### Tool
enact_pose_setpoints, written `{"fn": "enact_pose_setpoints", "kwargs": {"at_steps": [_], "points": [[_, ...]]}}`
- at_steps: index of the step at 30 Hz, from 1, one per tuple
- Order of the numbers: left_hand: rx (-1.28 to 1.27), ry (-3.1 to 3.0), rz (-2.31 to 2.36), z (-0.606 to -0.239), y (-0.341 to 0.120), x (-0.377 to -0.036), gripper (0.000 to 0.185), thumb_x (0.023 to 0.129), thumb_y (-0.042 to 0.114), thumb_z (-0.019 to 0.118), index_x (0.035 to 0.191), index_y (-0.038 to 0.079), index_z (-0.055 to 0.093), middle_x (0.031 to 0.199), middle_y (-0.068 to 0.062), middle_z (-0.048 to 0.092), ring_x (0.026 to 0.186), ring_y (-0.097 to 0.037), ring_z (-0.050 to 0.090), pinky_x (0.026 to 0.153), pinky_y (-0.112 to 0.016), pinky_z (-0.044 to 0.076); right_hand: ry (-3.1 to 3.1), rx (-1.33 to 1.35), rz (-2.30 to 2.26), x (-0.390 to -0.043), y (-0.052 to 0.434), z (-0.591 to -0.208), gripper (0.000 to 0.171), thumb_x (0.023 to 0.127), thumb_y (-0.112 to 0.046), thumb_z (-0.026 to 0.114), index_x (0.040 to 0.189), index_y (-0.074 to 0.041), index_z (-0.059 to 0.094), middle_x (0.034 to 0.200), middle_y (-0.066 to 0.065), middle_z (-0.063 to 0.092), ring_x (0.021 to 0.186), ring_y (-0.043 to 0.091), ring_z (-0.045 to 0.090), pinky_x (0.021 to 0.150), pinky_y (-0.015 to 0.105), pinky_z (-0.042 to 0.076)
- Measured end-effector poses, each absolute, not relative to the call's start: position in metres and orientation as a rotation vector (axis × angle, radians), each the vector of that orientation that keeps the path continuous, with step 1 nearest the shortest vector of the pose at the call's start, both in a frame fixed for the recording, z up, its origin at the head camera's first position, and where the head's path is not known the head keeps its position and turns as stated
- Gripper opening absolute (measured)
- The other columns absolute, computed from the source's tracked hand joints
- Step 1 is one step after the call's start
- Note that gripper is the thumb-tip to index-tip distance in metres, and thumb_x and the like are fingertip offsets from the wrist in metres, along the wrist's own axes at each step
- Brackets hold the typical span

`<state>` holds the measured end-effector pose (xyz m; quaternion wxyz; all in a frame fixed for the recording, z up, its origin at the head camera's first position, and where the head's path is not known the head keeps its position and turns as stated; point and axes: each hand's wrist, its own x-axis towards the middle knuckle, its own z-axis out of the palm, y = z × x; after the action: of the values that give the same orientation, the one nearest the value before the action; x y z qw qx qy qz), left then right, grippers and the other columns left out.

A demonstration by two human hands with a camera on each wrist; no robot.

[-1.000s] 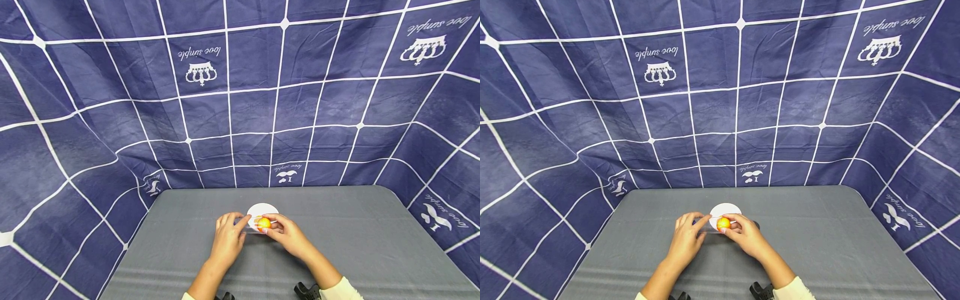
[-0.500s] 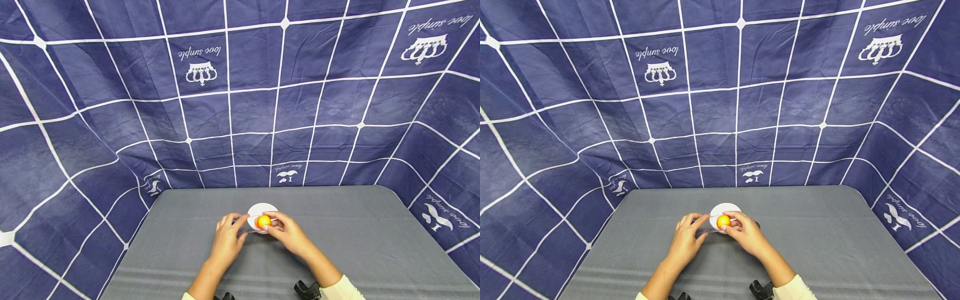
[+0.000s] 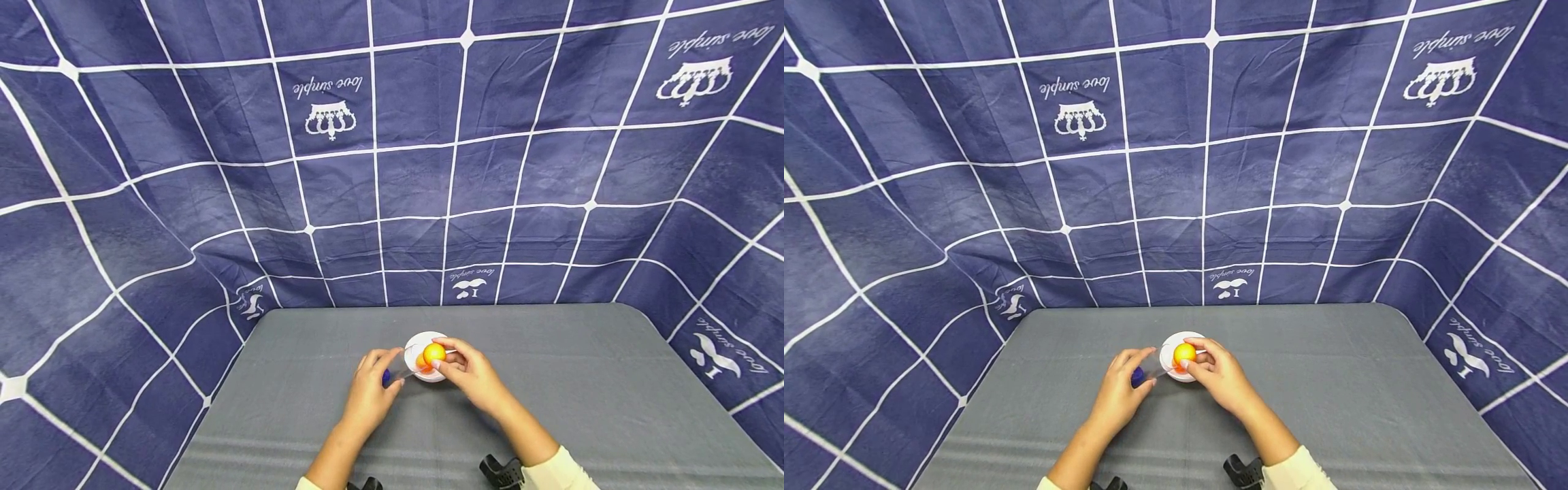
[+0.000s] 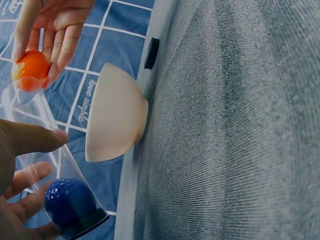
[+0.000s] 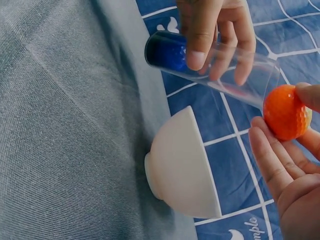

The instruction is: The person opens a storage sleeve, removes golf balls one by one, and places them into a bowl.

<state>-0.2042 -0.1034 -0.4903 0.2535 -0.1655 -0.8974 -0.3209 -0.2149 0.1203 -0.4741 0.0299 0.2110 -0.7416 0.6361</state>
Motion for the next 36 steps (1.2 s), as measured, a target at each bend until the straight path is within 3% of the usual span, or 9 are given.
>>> {"fn": "enact_pose_setpoints", "kwargs": {"at_steps": [7, 13, 18, 28, 36], "points": [[-0.394, -2.467, -0.987, -0.492, -0.106, -0.206, 0.058, 0.074, 0.007, 0.087, 0.128, 0.014, 0.067, 0.115, -0.006, 0.068, 0.109, -0.024, 0.065, 0.095, -0.045, 0.052, -2.257, 0.645, 1.971, -0.219, 0.121, -0.474, 0.048, 0.091, -0.001, 0.07, 0.134, 0.011, 0.055, 0.123, 0.03, 0.058, 0.097, 0.004, 0.067, 0.083, 0.016, 0.057], [-0.35, -2.476, -1.075, -0.495, -0.108, -0.208, 0.057, 0.075, 0.008, 0.087, 0.128, 0.011, 0.066, 0.116, -0.006, 0.068, 0.11, -0.025, 0.067, 0.098, -0.046, 0.052, -2.318, 0.601, 1.864, -0.221, 0.121, -0.475, 0.045, 0.088, -0.002, 0.075, 0.13, 0.008, 0.06, 0.122, 0.024, 0.059, 0.1, 0.017, 0.068, 0.085, 0.018, 0.057], [-0.326, -2.457, -1.113, -0.498, -0.11, -0.21, 0.056, 0.075, 0.007, 0.087, 0.126, 0.007, 0.065, 0.115, -0.008, 0.07, 0.108, -0.025, 0.069, 0.097, -0.045, 0.053, -2.369, 0.616, 1.721, -0.227, 0.122, -0.482, 0.044, 0.086, -0.004, 0.078, 0.127, 0.003, 0.064, 0.115, 0.018, 0.064, 0.099, 0.026, 0.069, 0.085, 0.026, 0.059], [-0.265, -2.473, -1.194, -0.503, -0.112, -0.213, 0.053, 0.078, 0.007, 0.085, 0.125, 0.003, 0.061, 0.117, -0.011, 0.07, 0.108, -0.029, 0.07, 0.098, -0.046, 0.054, -2.428, 0.739, 1.321, -0.23, 0.119, -0.488, 0.042, 0.083, -0.004, 0.079, 0.123, -0.003, 0.067, 0.106, 0.004, 0.067, 0.09, 0.014, 0.064, 0.084, 0.032, 0.059], [-0.259, -2.432, -1.332, -0.507, -0.114, -0.213, 0.051, 0.08, 0.003, 0.082, 0.125, 0.0, 0.058, 0.117, -0.017, 0.069, 0.108, -0.035, 0.07, 0.09, -0.047, 0.058, -2.483, 0.78, 1.122, -0.231, 0.117, -0.491, 0.041, 0.083, -0.009, 0.08, 0.121, -0.003, 0.068, 0.113, 0.004, 0.068, 0.088, 0.014, 0.066, 0.082, 0.031, 0.058]]}}
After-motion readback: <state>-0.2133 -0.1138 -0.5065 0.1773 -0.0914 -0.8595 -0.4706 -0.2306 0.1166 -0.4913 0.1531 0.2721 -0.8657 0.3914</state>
